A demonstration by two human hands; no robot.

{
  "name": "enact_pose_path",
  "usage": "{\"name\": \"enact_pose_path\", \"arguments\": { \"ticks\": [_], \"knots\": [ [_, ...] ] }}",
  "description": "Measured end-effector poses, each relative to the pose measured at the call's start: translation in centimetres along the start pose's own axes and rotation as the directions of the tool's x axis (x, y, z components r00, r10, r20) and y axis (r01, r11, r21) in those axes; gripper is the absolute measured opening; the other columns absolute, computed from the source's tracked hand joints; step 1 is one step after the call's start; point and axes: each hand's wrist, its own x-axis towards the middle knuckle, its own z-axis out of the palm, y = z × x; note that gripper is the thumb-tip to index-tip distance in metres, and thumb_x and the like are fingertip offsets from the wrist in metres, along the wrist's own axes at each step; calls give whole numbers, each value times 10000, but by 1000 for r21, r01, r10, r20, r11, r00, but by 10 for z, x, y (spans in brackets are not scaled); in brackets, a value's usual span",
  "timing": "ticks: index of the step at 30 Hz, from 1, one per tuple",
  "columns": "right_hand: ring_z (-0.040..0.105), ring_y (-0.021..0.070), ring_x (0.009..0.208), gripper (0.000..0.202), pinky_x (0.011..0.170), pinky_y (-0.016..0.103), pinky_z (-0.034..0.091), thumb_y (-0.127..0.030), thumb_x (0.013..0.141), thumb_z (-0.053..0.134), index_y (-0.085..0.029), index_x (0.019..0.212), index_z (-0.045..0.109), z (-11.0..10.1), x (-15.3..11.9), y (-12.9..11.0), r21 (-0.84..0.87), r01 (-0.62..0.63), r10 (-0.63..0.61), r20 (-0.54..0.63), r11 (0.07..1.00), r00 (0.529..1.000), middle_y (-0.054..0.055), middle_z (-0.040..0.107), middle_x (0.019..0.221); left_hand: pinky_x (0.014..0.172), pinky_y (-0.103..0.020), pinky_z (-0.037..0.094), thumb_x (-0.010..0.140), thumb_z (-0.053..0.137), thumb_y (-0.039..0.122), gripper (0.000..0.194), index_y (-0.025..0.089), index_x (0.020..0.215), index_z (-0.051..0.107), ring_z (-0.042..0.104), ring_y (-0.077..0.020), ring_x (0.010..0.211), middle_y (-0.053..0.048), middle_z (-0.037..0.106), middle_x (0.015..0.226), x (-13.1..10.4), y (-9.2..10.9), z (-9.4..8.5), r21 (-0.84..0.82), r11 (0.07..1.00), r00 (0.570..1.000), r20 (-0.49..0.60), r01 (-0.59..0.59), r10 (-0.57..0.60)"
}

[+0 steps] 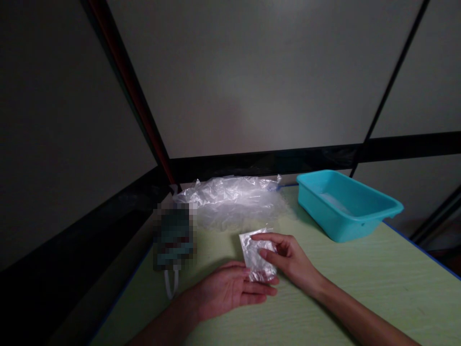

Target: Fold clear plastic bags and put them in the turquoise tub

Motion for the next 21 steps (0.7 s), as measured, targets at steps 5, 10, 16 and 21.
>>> {"name": "enact_pose_path", "arguments": {
  "ticks": [5,10,16,21],
  "knots": [
    [593,160,686,337,589,263,476,-403,710,627,-201,978,653,-6,-1,-16,-68,35,-39,-54,997,998,56,676,877,906,-385,324,784,533,220,166,105,875,612,613,-244,931,-156,646,1010,1,1,-1,25,1000,1000,-15,-12,12],
    [594,201,854,332,709,298,480,-388,717,632,-252,1020,638,-30,-3,-50,-119,66,-78,-98,991,992,57,640,1050,887,-388,347,752,577,176,116,111,844,602,624,-231,888,-147,662,948,9,13,10,54,989,986,-82,-139,143],
    [565,204,968,331,832,283,430,-391,719,638,-264,1024,637,-75,-15,-78,-128,21,-47,-204,992,978,46,615,1105,757,-344,433,735,554,74,124,112,849,588,632,-190,755,-91,642,863,59,31,58,148,966,966,-115,-213,231],
    [598,157,848,339,710,206,460,-369,674,686,-274,997,645,-109,-22,-92,-58,4,-21,-301,998,953,26,654,1012,643,-256,444,798,549,119,100,130,897,541,560,-88,586,-18,592,754,127,34,81,219,946,896,-325,-241,303]
  ]
}}
